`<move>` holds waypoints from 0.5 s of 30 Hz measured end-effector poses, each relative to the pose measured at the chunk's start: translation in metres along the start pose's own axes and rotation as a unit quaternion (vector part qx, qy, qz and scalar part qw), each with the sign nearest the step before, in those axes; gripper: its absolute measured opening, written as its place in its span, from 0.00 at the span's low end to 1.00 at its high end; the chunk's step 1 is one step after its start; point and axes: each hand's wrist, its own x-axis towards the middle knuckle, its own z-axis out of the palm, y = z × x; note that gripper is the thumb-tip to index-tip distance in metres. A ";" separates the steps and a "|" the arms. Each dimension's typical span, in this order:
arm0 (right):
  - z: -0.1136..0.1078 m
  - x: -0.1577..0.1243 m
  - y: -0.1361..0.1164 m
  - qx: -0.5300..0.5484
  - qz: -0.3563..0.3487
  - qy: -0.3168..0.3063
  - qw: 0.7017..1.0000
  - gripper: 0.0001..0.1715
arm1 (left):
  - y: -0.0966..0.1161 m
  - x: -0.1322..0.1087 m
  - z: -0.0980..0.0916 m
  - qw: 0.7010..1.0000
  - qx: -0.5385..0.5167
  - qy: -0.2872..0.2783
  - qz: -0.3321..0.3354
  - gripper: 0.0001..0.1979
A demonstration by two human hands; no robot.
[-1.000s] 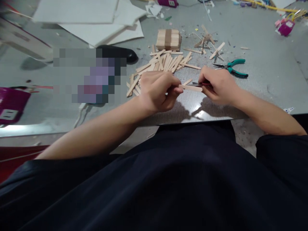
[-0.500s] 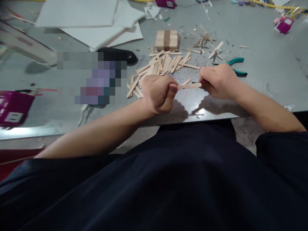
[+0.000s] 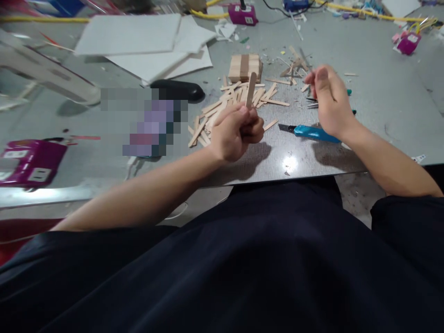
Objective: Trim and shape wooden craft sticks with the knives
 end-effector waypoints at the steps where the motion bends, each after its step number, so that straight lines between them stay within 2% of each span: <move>1: 0.005 -0.004 -0.007 0.015 -0.002 0.031 0.999 0.49 | 0.004 -0.001 0.002 0.999 -0.010 0.004 -0.030 0.34; 4: 0.017 -0.016 -0.027 0.037 0.054 -0.045 0.997 0.35 | 0.012 -0.005 0.007 0.999 -0.004 0.022 -0.050 0.32; 6: 0.021 -0.023 -0.038 0.060 0.086 -0.087 0.991 0.31 | 0.015 -0.007 0.010 0.998 0.012 0.032 -0.057 0.27; 8: 0.023 -0.028 -0.046 0.053 0.089 -0.106 0.989 0.33 | 0.016 -0.008 0.012 0.996 0.043 0.041 -0.062 0.22; 12: 0.024 -0.034 -0.056 -0.051 0.019 -0.098 0.994 0.36 | 0.011 -0.007 0.015 0.992 0.100 0.058 -0.040 0.18; 15: 0.025 -0.036 -0.057 -0.090 -0.003 -0.110 0.990 0.37 | 0.008 -0.007 0.015 0.992 0.103 0.077 -0.016 0.14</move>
